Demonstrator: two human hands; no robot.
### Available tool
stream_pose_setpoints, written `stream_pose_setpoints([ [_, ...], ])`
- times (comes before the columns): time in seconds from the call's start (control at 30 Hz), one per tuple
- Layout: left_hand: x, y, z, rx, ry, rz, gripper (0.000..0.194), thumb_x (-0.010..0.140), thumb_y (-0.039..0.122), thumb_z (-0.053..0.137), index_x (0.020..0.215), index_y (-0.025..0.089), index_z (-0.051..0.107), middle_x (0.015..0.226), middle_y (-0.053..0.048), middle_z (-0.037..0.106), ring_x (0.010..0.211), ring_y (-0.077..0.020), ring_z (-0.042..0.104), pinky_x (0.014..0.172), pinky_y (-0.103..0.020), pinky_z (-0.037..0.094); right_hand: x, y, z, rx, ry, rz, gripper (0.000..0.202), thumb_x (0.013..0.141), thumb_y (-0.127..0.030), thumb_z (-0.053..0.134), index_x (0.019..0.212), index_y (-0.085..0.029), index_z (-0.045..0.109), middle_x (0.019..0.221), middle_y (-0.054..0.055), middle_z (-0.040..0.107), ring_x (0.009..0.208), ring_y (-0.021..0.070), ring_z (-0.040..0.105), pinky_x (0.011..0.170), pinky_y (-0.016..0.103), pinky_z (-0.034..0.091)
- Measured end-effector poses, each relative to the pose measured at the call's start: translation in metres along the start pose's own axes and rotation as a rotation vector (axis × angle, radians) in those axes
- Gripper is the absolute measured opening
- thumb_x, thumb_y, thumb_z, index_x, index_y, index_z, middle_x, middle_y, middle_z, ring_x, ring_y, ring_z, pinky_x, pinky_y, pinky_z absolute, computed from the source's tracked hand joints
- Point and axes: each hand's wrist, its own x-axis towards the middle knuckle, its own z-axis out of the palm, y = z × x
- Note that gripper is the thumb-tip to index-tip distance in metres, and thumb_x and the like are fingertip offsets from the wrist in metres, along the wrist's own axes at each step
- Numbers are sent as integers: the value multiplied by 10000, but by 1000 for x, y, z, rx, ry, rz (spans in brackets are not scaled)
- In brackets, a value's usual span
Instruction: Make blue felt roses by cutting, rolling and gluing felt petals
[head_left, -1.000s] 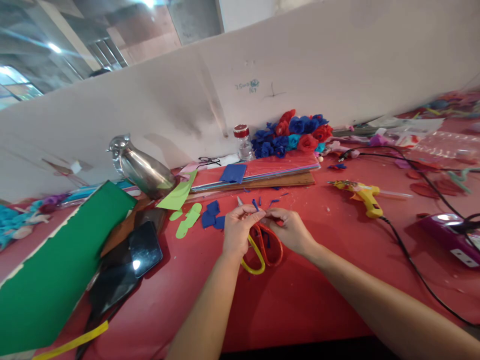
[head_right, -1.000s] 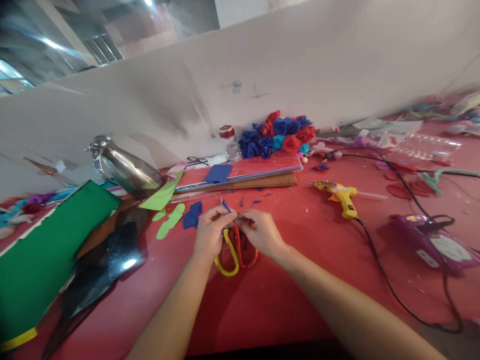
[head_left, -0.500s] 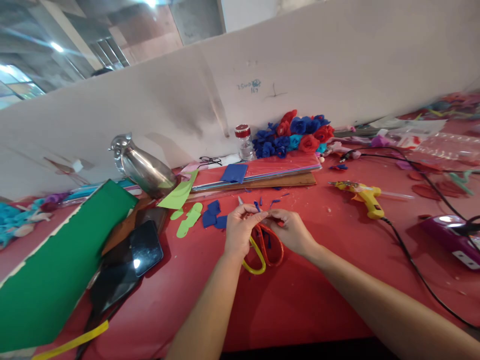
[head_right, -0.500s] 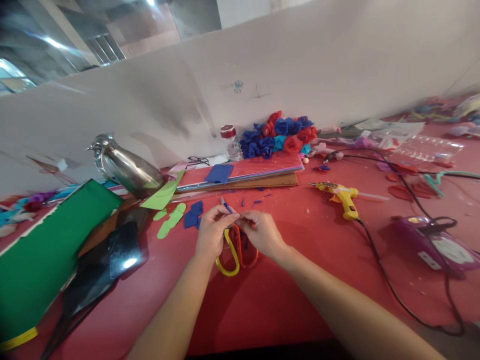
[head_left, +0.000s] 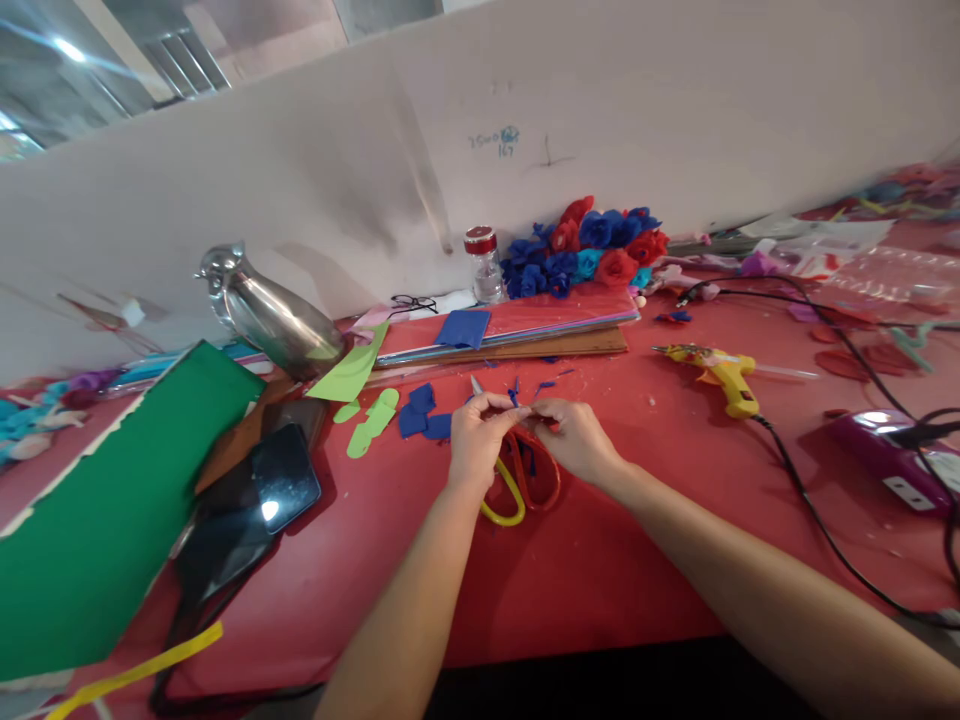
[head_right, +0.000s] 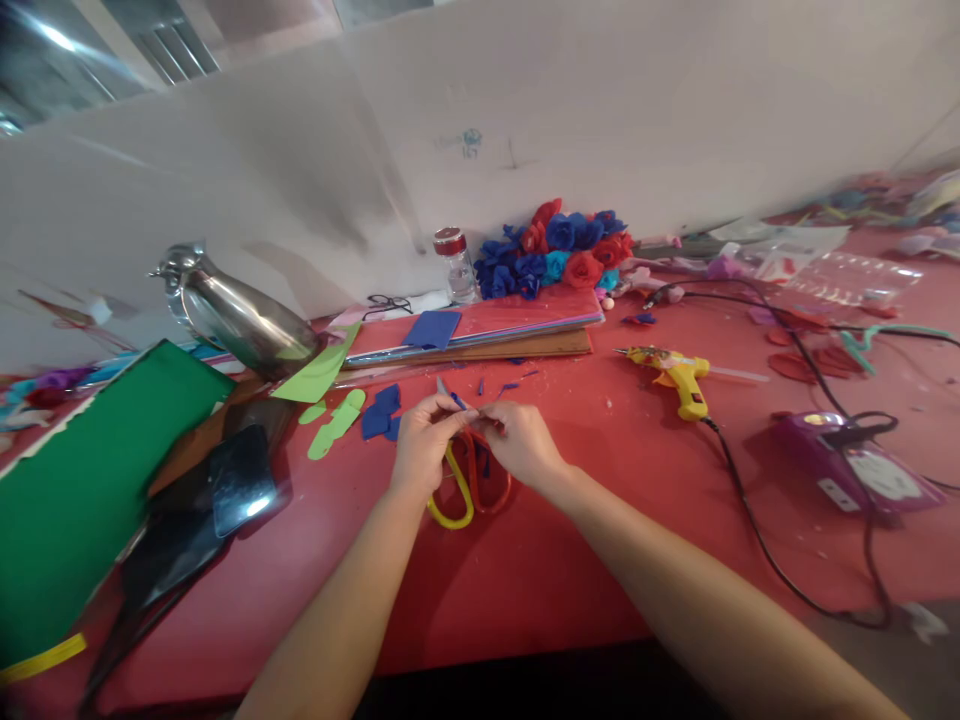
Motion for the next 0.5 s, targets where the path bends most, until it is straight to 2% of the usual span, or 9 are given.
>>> stream_pose_setpoints([
  [0.23, 3, -8, 1, 15, 2, 20, 219, 519, 291, 792, 591, 163, 628, 608, 22, 608, 601, -102, 524, 634, -241, 408, 1, 5, 0, -65, 22, -28, 209, 773, -100, 540, 795, -198, 723, 799, 39, 746, 717, 187, 684, 638, 242, 487],
  [0.5, 1, -5, 3, 17, 9, 11, 233, 518, 307, 792, 571, 168, 613, 570, 35, 573, 577, -94, 498, 622, -236, 405, 1, 10, 3, -42, 20, -56, 236, 776, -77, 528, 831, -195, 725, 826, 39, 746, 733, 185, 684, 664, 249, 493],
])
